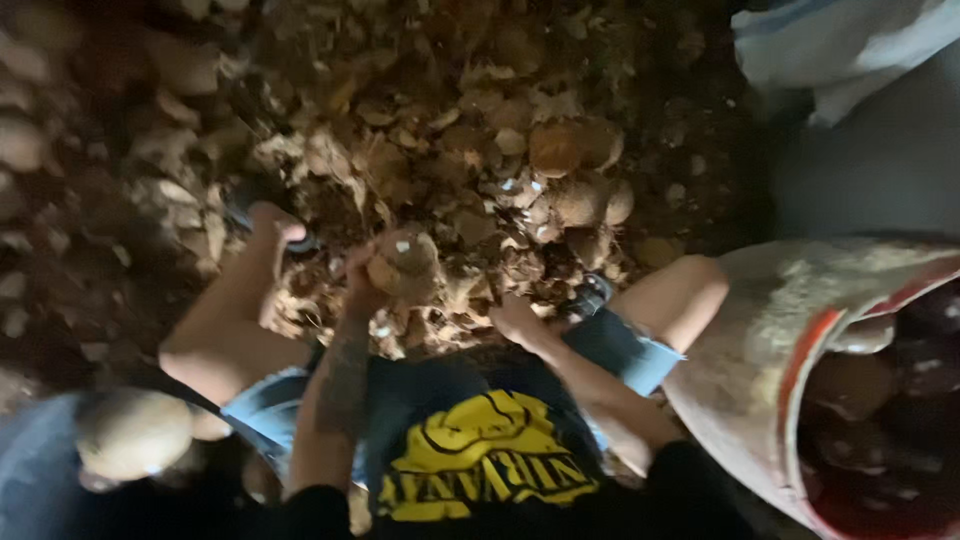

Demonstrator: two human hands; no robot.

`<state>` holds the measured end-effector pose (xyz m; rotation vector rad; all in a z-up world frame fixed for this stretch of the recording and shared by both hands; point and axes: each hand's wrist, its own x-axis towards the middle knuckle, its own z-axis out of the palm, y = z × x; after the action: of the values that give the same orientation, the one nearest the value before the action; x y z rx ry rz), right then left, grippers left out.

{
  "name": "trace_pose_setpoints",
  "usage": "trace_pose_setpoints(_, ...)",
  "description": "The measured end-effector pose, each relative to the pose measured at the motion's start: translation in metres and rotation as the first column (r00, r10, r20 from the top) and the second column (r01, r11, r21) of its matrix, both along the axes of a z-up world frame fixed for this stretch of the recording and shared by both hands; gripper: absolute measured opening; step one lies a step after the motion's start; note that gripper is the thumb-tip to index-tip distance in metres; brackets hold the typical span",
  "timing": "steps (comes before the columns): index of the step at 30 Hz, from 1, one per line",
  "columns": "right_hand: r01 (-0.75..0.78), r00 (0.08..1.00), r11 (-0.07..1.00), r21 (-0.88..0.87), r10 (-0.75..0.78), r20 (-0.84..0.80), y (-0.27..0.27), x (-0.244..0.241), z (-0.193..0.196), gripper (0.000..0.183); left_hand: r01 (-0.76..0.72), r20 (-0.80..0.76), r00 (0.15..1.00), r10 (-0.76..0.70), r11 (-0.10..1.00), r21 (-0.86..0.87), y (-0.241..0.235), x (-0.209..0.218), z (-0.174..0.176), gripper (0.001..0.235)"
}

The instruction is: The person sits on the ground and uses a knife to peel the husk off a coconut held in their left hand. They rotate the coconut and scrape away the outer layer, then place the peeled coconut into a nearby bucket.

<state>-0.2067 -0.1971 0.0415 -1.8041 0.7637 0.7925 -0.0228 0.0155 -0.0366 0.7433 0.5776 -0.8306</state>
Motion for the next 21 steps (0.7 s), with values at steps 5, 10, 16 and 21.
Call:
trace_pose_setpoints(5, -0.039, 0.683, 0.997, -0.061, 0.072, 0.727, 0.002, -0.004, 0.063, 0.008, -0.209, 0.082, 0.967, 0.241, 0.935, -0.285, -0.009, -0.013, 0.026, 0.029)
trace_pose_setpoints(10, -0.137, 0.303, 0.990, -0.019, 0.060, 0.951, 0.015, 0.004, 0.026, 0.030, -0.115, -0.222, 0.966, 0.133, 0.989, 0.092, -0.009, -0.004, 0.010, 0.044)
trace_pose_setpoints(16, -0.246, 0.961, 0.959, -0.138, 0.260, 0.093, 0.005, 0.002, 0.019, 0.040, -0.093, 0.079, 0.991, 0.106, 0.983, -0.159, -0.018, -0.024, 0.089, 0.034)
trace_pose_setpoints(21, -0.080, 0.981, 0.997, 0.008, 0.078, 0.175, -0.003, -0.009, 0.030, 0.039, -0.064, 0.123, 0.989, 0.086, 0.983, -0.174, -0.013, -0.011, 0.085, 0.031)
